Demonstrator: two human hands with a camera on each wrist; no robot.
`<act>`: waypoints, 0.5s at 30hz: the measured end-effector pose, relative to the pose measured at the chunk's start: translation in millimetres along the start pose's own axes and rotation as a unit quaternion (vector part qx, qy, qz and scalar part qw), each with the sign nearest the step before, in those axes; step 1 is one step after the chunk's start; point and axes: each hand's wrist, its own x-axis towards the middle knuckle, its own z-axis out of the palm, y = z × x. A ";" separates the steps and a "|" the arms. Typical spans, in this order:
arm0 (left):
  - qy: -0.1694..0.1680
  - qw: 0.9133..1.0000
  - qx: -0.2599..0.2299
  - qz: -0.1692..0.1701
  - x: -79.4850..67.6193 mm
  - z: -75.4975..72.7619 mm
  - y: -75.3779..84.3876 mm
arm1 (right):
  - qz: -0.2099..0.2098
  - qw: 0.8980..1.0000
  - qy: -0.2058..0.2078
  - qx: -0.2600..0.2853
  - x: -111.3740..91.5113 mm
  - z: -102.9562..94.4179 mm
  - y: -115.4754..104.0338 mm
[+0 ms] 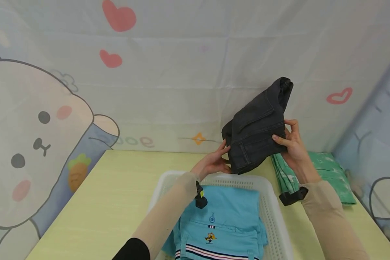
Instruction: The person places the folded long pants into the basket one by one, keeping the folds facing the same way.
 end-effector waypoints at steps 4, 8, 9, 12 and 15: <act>-0.002 1.000 0.001 -0.001 -2.0 1.4 0.1 | -0.009 1.000 -0.005 0.022 0.6 4.0 0.7; -0.008 1.000 -0.026 0.006 -4.9 2.6 1.0 | -0.009 0.999 -0.009 0.045 0.0 5.5 0.6; -0.010 0.999 -0.034 0.010 -5.7 2.6 1.3 | -0.007 0.999 -0.010 0.050 -0.2 5.3 0.4; -0.006 0.999 -0.038 0.024 -8.8 1.0 2.3 | -0.001 0.998 -0.018 0.063 -1.8 3.3 -0.5; 0.003 0.999 -0.031 0.038 -12.1 -3.1 3.4 | 0.010 0.998 -0.030 0.063 -4.7 -0.1 -1.8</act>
